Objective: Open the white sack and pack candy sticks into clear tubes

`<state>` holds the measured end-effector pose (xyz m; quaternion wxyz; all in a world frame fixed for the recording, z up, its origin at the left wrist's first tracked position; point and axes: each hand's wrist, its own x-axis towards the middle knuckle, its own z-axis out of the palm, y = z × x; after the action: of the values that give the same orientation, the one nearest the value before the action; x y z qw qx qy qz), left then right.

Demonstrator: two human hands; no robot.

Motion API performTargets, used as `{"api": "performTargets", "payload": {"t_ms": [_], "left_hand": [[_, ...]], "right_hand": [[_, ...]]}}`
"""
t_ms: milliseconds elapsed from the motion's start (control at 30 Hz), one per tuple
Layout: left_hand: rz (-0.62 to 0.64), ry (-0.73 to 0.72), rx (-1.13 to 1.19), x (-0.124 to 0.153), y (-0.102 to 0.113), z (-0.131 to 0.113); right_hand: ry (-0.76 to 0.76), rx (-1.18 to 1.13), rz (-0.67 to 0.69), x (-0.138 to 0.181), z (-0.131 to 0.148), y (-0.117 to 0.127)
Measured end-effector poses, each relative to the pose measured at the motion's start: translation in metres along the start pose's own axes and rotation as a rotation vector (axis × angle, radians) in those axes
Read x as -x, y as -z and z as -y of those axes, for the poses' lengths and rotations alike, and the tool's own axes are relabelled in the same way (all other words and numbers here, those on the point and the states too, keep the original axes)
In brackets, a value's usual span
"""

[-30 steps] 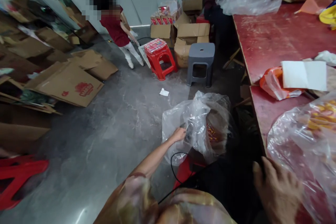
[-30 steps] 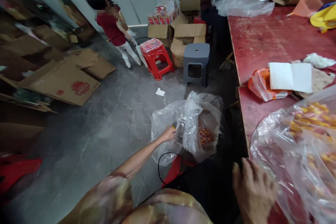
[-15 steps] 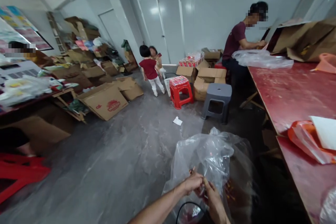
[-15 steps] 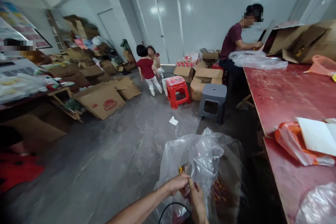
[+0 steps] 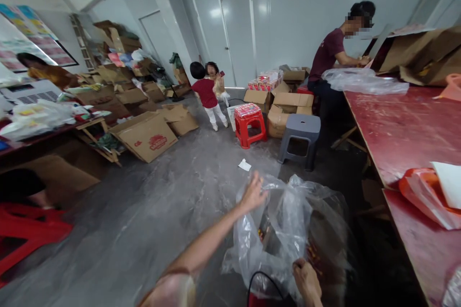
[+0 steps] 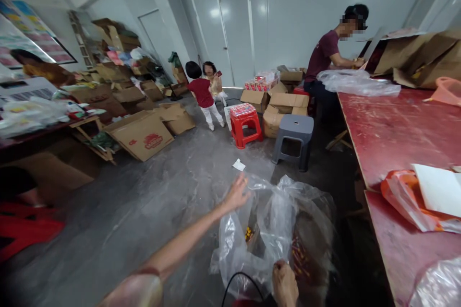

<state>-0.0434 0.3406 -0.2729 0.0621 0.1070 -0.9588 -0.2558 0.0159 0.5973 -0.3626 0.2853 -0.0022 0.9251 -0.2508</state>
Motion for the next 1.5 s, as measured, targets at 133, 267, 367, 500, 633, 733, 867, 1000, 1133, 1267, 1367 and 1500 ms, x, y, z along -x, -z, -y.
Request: {"api": "performTargets", "payload": {"t_ms": [133,267,367,500,633,733,867,1000,1133,1267,1367,1500], "left_hand": [[-0.198,0.329,-0.258,-0.067,0.058,0.026],[-0.129,0.07,-0.359,-0.053,0.034,0.022],[0.094,-0.255,-0.267,0.004,-0.017,0.009],[0.602,-0.255,-0.252,0.098,-0.06,0.009],[0.856,-0.147,-0.311,0.144,-0.068,0.032],[0.903,-0.154,-0.302,0.135,-0.066,0.037],[0.728,-0.202,-0.259,0.089,-0.067,0.016],[0.398,-0.209,-0.305,0.03,-0.058,-0.006],[0.133,-0.133,-0.496,-0.022,-0.046,-0.013],[0.211,-0.154,-0.478,-0.026,-0.056,-0.033],[0.189,-0.328,-0.374,0.006,-0.078,-0.05],[0.332,-0.397,-0.204,0.057,-0.118,-0.05]], "right_hand": [[-0.1,0.058,0.019,0.004,0.006,0.017],[-0.174,0.065,0.049,-0.001,0.006,0.02],[-0.217,0.051,0.074,-0.011,-0.002,0.015],[-0.237,0.028,0.073,-0.015,-0.006,0.014],[-0.236,0.007,0.032,-0.015,0.0,0.016],[-0.234,0.003,0.004,-0.017,0.002,0.016],[-0.22,0.016,0.013,-0.016,0.0,0.019],[-0.185,0.052,0.031,-0.012,-0.001,0.021],[-0.164,0.087,0.075,-0.011,-0.001,0.019],[-0.148,0.099,0.153,-0.01,-0.003,0.018],[-0.126,0.11,0.197,-0.01,-0.004,0.019],[-0.062,0.152,0.255,-0.005,-0.004,0.021]]}}
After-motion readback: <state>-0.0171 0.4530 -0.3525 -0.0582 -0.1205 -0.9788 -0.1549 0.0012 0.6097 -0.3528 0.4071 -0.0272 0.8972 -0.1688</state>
